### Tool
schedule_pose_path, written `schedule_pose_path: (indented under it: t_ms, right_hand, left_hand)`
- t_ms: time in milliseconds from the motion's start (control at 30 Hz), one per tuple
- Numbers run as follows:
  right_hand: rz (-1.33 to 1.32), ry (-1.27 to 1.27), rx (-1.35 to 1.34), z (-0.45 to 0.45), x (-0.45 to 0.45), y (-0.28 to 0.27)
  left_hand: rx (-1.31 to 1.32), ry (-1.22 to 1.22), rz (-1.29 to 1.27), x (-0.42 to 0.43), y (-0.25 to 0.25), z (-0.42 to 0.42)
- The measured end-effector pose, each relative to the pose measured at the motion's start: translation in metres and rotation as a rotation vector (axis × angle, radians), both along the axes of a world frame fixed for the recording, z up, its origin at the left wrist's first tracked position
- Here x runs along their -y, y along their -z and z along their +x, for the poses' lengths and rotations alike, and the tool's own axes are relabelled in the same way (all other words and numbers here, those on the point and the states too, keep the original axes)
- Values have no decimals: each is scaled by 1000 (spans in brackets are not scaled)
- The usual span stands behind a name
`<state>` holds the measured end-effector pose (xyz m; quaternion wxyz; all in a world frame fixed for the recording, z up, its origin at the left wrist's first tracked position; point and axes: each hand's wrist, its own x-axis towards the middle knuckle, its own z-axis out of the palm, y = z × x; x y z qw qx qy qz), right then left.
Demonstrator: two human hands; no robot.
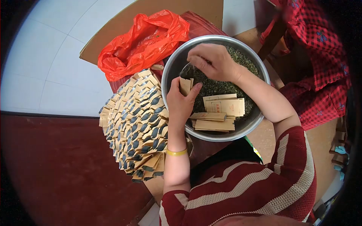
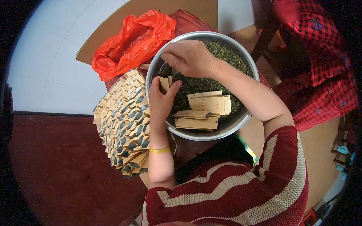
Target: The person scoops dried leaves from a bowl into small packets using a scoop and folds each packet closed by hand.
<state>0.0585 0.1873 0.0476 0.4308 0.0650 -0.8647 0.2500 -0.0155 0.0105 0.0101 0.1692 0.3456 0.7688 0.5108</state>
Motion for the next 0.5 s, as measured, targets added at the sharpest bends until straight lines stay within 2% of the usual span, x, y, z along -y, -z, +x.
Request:
schedule_pose_path:
  t_ms: [67,133,233,367,433,467,500]
  right_hand:
    - [54,-32,-52,2,5,-3]
    - [247,-75,-71,6,7,-9]
    - [310,-49,-85,8,7,-10]
    - [236,2,-152,6,-2,-11]
    - [49,114,-88,2,-8,-6]
    - [50,112,-88,0,-11,-1]
    - [34,162,67,-2,-13,4]
  left_hand:
    - [-10,6,-30,1,-4,0]
    - [-24,16,-59,0,-6,1]
    - [-24,25,-43,0,-4,0]
    - [-21,13,-37,0,1,0]
    - [-1,6,-20,0,2,0]
    - [7,-7,17,0,3,-1]
    - [14,-20,55,0,3,-1]
